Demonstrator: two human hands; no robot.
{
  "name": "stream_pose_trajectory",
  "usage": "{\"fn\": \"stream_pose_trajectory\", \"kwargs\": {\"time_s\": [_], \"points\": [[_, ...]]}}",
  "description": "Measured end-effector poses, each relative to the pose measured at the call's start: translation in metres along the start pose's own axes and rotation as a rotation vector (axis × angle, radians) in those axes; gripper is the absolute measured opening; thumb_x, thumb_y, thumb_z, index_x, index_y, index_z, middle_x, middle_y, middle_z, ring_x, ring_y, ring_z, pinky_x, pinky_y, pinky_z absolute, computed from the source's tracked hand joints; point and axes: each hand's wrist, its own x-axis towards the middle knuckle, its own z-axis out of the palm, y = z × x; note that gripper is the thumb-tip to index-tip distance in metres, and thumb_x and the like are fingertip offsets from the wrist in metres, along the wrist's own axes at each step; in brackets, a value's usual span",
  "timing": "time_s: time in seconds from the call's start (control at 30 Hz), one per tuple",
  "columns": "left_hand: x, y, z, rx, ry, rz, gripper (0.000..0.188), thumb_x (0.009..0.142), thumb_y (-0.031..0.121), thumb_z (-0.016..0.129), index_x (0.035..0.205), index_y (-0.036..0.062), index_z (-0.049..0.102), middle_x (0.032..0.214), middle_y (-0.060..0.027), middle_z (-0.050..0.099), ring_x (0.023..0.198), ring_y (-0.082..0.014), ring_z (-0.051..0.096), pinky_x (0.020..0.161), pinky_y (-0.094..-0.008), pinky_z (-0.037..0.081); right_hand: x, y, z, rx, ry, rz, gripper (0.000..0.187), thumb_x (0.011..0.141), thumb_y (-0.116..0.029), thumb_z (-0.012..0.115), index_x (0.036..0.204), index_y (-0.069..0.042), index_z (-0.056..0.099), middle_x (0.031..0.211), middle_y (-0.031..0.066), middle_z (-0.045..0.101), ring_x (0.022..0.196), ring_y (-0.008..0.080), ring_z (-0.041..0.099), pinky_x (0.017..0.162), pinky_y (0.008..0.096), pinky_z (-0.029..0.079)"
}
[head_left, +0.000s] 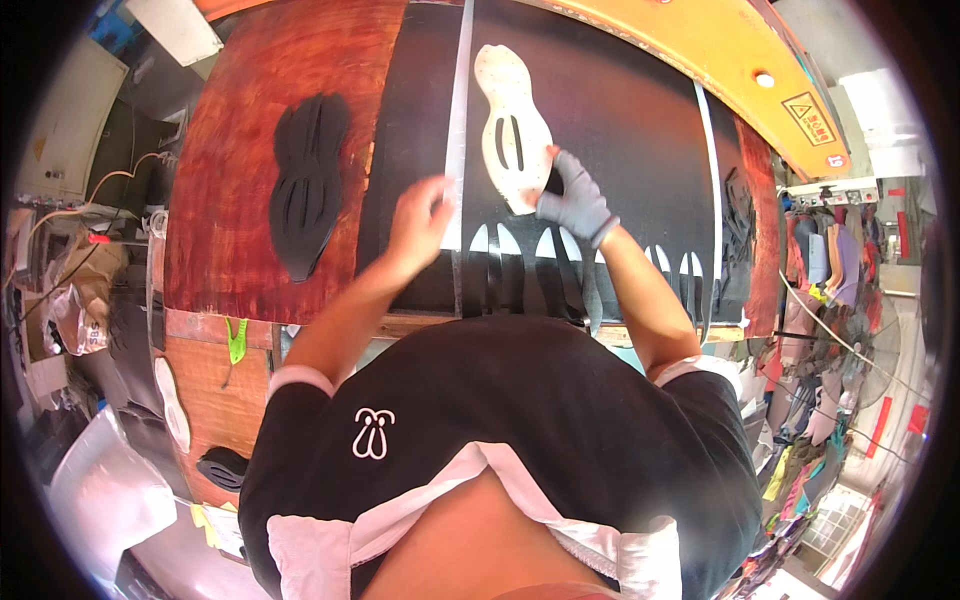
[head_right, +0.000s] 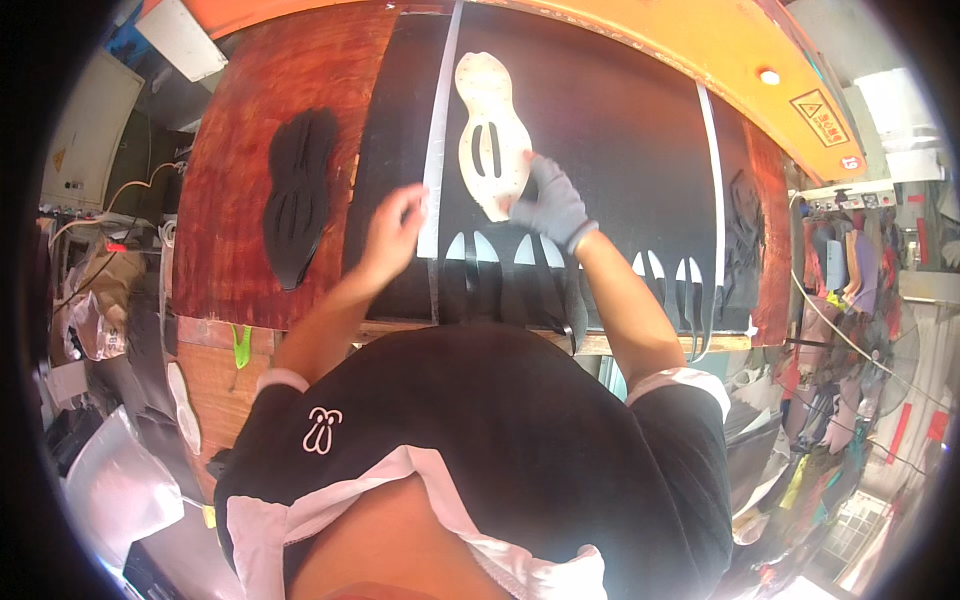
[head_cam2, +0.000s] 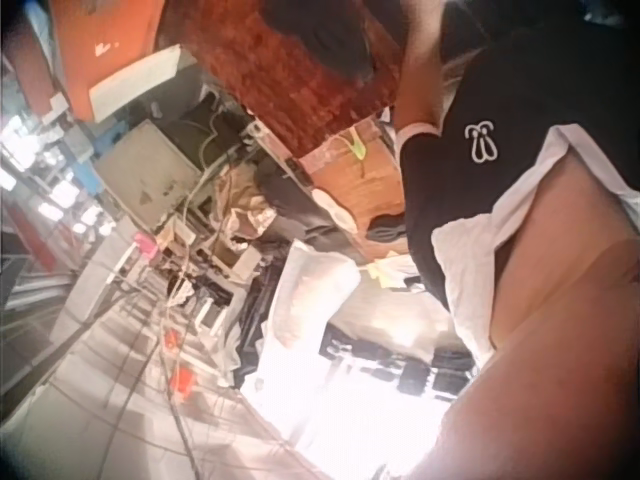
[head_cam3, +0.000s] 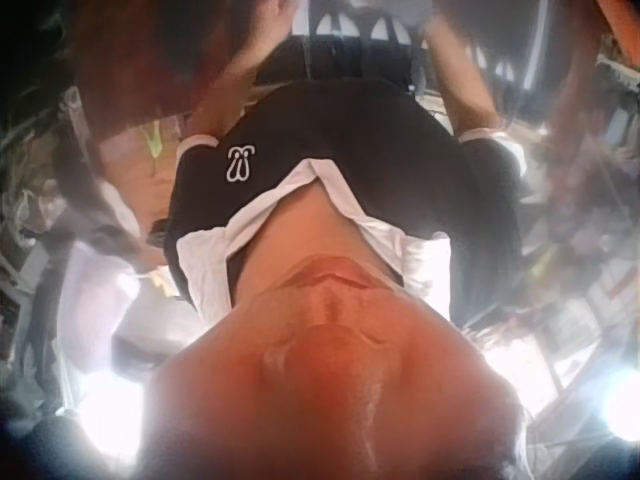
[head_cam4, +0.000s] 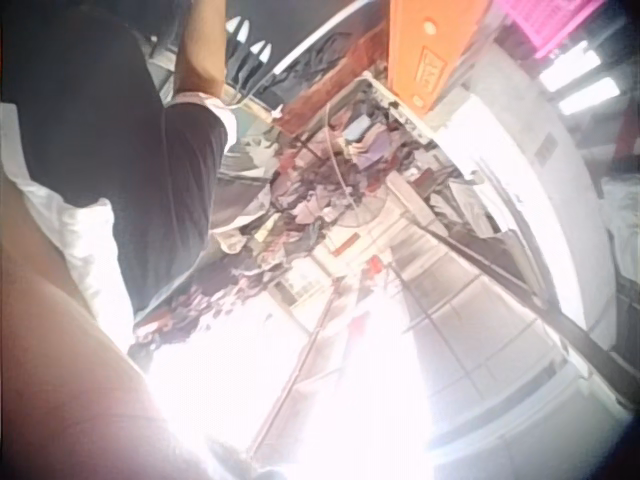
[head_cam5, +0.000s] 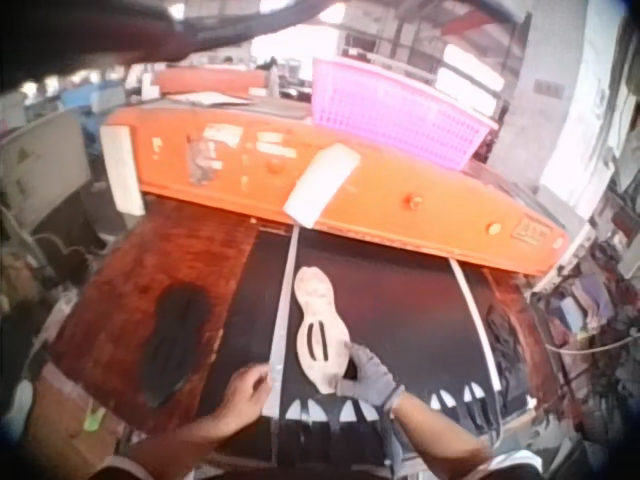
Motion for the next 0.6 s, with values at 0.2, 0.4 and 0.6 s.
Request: {"fn": "stream_pose_trajectory", "kwargs": {"time_s": [0.2, 0.4, 0.6], "points": [[0.161, -0.036, 0.030, -0.123, -0.063, -0.072, 0.045, 0.092, 0.023, 0.056, 0.130, 0.0017, 0.046, 0.130, -0.0136, 0.052, 0.122, -0.0227, 0.048, 0.102, -0.0344, 0.037, -0.016, 0.016, 0.026, -0.315, 0.192, -0.301, 0.094, 0.047, -0.040, 0.086, 0.125, -0.005, 0.047, 0.121, 0.0188, 0.050, 0.113, 0.0383, 0.047, 0.096, 0.0440, 0.041], [0.234, -0.046, 0.055, -0.158, -0.140, -0.243, 0.051, 0.091, 0.029, 0.055, 0.132, 0.0005, 0.046, 0.130, -0.0123, 0.053, 0.121, -0.0200, 0.048, 0.102, -0.0304, 0.035, -0.014, 0.010, 0.030, -0.214, 0.325, -0.365, 0.084, 0.043, -0.035, 0.087, 0.115, -0.004, 0.056, 0.108, 0.0153, 0.056, 0.105, 0.0362, 0.053, 0.090, 0.0438, 0.044], [0.238, -0.051, 0.059, -0.359, -0.065, -0.286, 0.050, 0.091, 0.025, 0.055, 0.133, -0.0001, 0.046, 0.130, -0.0108, 0.054, 0.121, -0.0190, 0.048, 0.101, -0.0299, 0.036, -0.017, -0.007, 0.039, -0.177, 0.334, -0.308, 0.074, 0.045, -0.034, 0.086, 0.107, -0.003, 0.060, 0.101, 0.0144, 0.058, 0.099, 0.0330, 0.055, 0.087, 0.0418, 0.046]]}}
